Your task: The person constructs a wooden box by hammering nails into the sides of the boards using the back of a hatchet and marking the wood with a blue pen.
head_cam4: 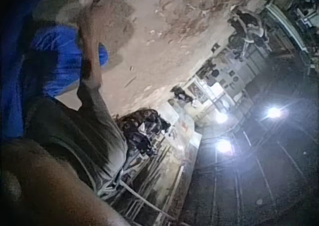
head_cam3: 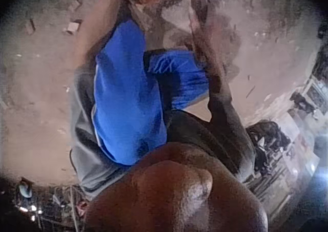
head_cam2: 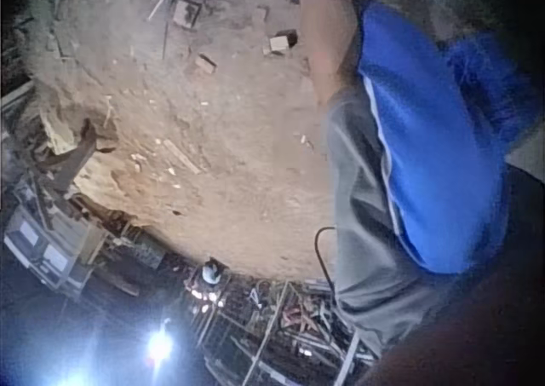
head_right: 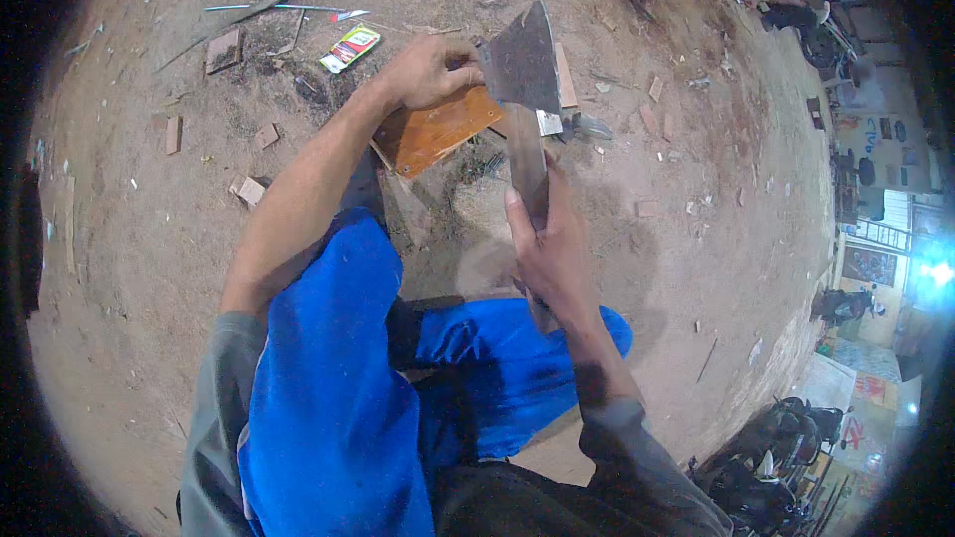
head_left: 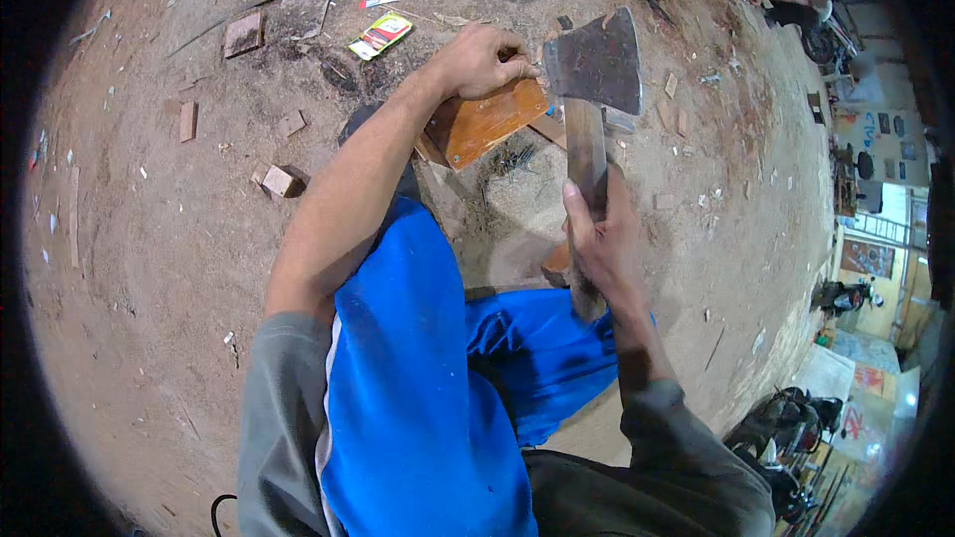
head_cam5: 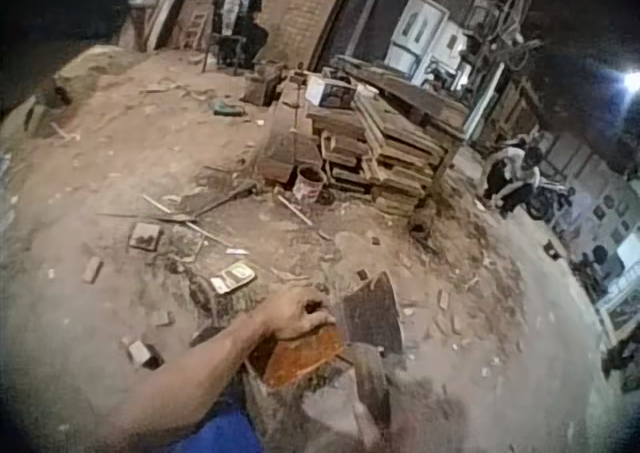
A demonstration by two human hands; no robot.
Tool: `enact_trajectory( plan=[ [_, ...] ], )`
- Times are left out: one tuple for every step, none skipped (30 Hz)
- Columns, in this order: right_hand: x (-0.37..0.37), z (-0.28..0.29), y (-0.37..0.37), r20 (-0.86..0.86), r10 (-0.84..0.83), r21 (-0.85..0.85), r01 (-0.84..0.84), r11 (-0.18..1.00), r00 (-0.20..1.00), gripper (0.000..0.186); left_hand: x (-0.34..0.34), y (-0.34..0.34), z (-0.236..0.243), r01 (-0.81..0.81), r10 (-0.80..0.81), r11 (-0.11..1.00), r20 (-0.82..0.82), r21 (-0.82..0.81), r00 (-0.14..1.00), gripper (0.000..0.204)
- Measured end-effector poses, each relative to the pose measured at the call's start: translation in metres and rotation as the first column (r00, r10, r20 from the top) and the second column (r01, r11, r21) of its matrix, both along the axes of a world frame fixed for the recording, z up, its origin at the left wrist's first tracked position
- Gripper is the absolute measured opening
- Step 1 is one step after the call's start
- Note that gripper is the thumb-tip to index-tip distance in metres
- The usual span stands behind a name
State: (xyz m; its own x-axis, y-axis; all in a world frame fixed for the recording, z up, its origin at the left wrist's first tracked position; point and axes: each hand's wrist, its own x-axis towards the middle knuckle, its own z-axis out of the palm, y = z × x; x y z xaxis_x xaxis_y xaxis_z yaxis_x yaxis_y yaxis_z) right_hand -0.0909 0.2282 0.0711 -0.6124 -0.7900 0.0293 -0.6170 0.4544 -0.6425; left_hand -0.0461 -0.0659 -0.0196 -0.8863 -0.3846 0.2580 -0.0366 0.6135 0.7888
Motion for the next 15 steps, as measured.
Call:
enact_trajectory(
  plan=[
    [-0.004,-0.005,-0.004,-0.074,0.017,-0.003,-0.018,1.000,0.997,0.047,-0.002,-0.001,-0.003,-0.001,0.001,1.000,-0.015,-0.002,1.000,0.030],
    [-0.012,-0.008,-0.004,-0.165,0.070,-0.015,-0.074,0.997,0.984,0.052,-0.004,0.000,-0.006,-0.002,0.002,1.000,-0.030,-0.004,1.000,0.030],
    [-0.014,-0.008,-0.009,-0.248,0.124,-0.021,-0.134,0.991,0.961,0.057,-0.003,0.001,-0.008,-0.007,0.006,1.000,-0.039,-0.005,0.999,0.030],
    [-0.017,-0.005,-0.014,-0.098,0.085,0.041,-0.081,0.996,0.992,0.054,0.000,0.001,-0.009,-0.003,0.003,1.000,-0.008,0.024,1.000,0.031],
    [-0.018,0.003,-0.019,0.051,0.033,0.111,-0.038,0.993,0.998,0.052,0.002,-0.001,-0.010,0.000,-0.001,0.998,0.022,0.055,1.000,0.032],
    [-0.016,0.014,-0.025,0.137,-0.022,0.135,0.003,0.991,0.990,0.050,0.001,-0.002,-0.007,0.006,-0.010,0.996,0.041,0.089,0.999,0.032],
    [-0.012,0.021,-0.029,0.228,-0.079,0.161,0.042,0.986,0.970,0.047,0.003,-0.002,-0.009,-0.001,0.001,0.997,0.008,0.079,1.000,0.032],
    [-0.005,0.026,-0.034,0.274,-0.119,0.134,0.085,0.987,0.954,0.045,0.004,-0.003,-0.011,-0.011,0.012,0.998,-0.023,0.069,1.000,0.032],
    [0.000,0.030,-0.032,0.312,-0.179,0.118,0.149,0.982,0.933,0.043,-0.001,0.001,-0.011,-0.001,0.005,0.998,-0.062,0.068,0.998,0.032],
    [-0.003,0.011,-0.027,0.195,-0.114,-0.034,0.122,0.992,0.974,0.034,-0.003,-0.001,-0.009,-0.022,0.022,1.000,-0.042,-0.004,0.999,0.032],
    [-0.008,-0.006,-0.020,0.119,-0.078,0.004,0.079,0.997,0.990,0.033,-0.002,0.001,-0.009,-0.024,0.025,1.000,-0.032,0.006,0.999,0.031],
    [-0.013,-0.013,-0.017,0.037,-0.039,0.044,0.037,0.998,0.999,0.031,-0.002,0.002,-0.008,-0.027,0.027,0.999,-0.027,0.017,0.999,0.031],
    [-0.017,-0.017,-0.014,0.053,-0.032,0.045,0.030,0.999,0.998,0.031,-0.003,0.003,-0.007,-0.029,0.029,0.999,-0.023,0.027,0.999,0.030],
    [-0.020,-0.019,-0.012,0.069,-0.028,0.049,0.024,0.998,0.997,0.031,-0.003,0.004,-0.005,0.008,-0.006,0.992,-0.019,0.126,1.000,0.029],
    [-0.020,-0.019,-0.013,0.090,-0.017,0.049,0.012,0.999,0.996,0.031,-0.002,0.003,-0.008,0.007,-0.004,0.997,-0.032,0.076,0.999,0.029]
  ],
)
